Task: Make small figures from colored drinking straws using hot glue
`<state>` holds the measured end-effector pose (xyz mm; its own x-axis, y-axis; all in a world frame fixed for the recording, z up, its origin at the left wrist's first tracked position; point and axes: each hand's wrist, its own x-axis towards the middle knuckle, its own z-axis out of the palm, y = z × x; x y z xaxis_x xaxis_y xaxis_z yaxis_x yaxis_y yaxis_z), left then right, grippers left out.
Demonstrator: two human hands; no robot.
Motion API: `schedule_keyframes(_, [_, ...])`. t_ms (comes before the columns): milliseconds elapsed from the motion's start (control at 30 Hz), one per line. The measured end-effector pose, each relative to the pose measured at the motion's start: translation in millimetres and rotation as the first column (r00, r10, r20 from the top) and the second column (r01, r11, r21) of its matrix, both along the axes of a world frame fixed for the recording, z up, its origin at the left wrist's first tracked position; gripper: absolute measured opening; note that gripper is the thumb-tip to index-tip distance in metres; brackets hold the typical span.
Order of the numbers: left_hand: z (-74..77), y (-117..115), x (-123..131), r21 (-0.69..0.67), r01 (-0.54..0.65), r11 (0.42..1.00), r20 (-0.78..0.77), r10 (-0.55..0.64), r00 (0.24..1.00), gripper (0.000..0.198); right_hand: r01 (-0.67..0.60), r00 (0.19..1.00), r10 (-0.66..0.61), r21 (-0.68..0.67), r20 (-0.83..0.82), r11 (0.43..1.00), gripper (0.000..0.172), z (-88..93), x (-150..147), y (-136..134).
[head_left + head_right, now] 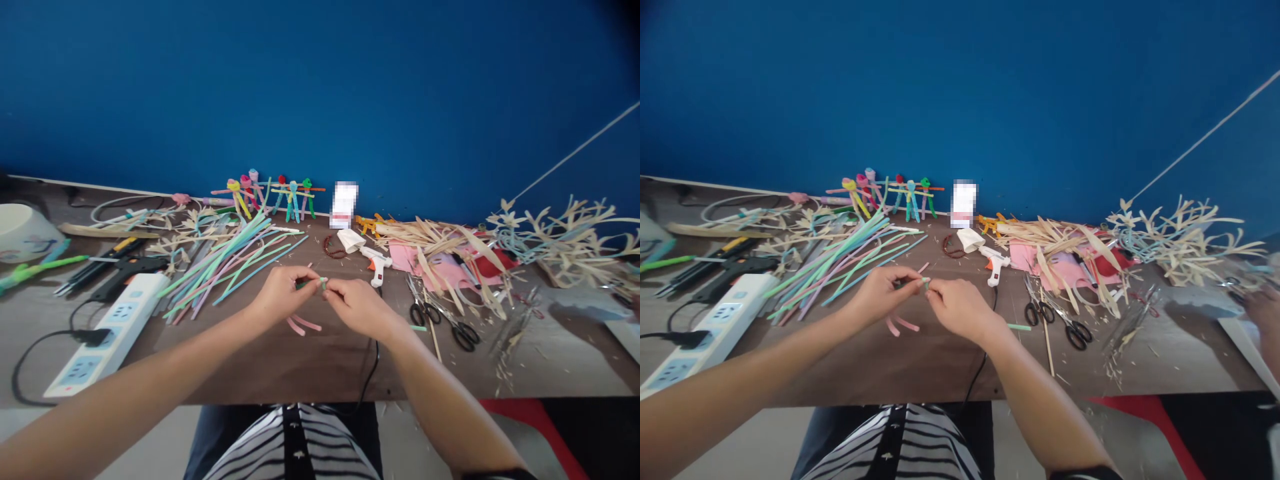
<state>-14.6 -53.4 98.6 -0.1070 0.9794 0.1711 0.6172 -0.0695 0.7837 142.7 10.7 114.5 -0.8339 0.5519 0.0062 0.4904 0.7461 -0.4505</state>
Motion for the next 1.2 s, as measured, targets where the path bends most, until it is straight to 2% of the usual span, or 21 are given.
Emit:
schedule_keyframes(167, [0.8, 1, 0, 0.049, 0.019, 0.999, -0.208, -0.009, 0.978, 0.020, -0.004, 0.996, -0.006, 0.118, 0.087, 0.993, 0.020, 9.8, 1, -8])
schedule_keyframes(267, [2.3, 1, -1, 0.092, 0.070, 0.993, -0.364, -0.032, 0.931, 0.016, 0.025, 0.999, -0.028, 0.120, 0.029, 0.993, 0.020, 13.5, 3, -2])
schedule_keyframes(333, [3.4, 0, -1, 0.097, 0.127, 0.987, -0.392, -0.080, 0.916, 0.015, 0.052, 0.998, -0.049, 0.087, -0.035, 0.995, 0.017, 13.6, 4, 4])
schedule_keyframes(400, [4.9, -2, -1, 0.085, 0.178, 0.980, -0.322, -0.142, 0.936, 0.016, 0.057, 0.994, -0.056, 0.017, -0.095, 0.998, 0.016, 11.2, 5, 9])
schedule_keyframes(467, [6.5, -4, 0, 0.048, 0.170, 0.984, -0.156, -0.161, 0.975, 0.018, 0.042, 0.990, -0.050, -0.061, -0.135, 0.997, 0.018, 6.7, 5, 13])
schedule_keyframes(533, [7.3, -7, 2, -0.025, 0.113, 0.993, 0.057, -0.111, 0.992, 0.022, 0.026, 0.989, -0.042, -0.110, -0.145, 0.994, 0.022, 1.9, 4, 14])
schedule_keyframes(600, [6.8, -10, 4, -0.123, 0.055, 0.991, 0.237, -0.024, 0.971, 0.028, 0.010, 0.991, -0.026, -0.121, -0.129, 0.993, 0.025, -1.6, 4, 12])
schedule_keyframes(700, [4.0, -10, 6, -0.208, 0.006, 0.978, 0.345, 0.068, 0.936, 0.033, -0.011, 0.996, 0.002, -0.096, -0.093, 0.995, 0.025, -2.2, 3, 4])
schedule_keyframes(767, [1.7, -8, 5, -0.165, -0.024, 0.986, 0.281, 0.070, 0.957, 0.030, -0.017, 0.998, 0.012, -0.067, -0.067, 0.998, 0.024, 0.0, 2, -2])
schedule_keyframes(867, [-1.1, -4, 2, 0.009, -0.020, 1.000, 0.025, 0.020, 0.999, 0.021, -0.010, 0.999, 0.009, -0.034, -0.030, 0.999, 0.021, 4.5, 0, -10])
schedule_keyframes(1000, [-2.4, -2, -2, 0.175, 0.040, 0.984, -0.280, 0.011, 0.960, 0.018, 0.029, 0.999, -0.029, 0.000, -0.026, 1.000, 0.019, 10.8, 3, -11])
schedule_keyframes(1100, [0.5, -3, -4, 0.158, 0.116, 0.981, -0.345, -0.055, 0.937, 0.016, 0.068, 0.991, -0.070, -0.024, -0.110, 0.997, 0.019, 13.2, 6, -4])
schedule_keyframes(1200, [5.8, -5, -3, 0.113, 0.203, 0.973, -0.266, -0.168, 0.949, 0.017, 0.059, 0.979, -0.076, -0.095, -0.187, 0.994, 0.018, 8.9, 8, 6])
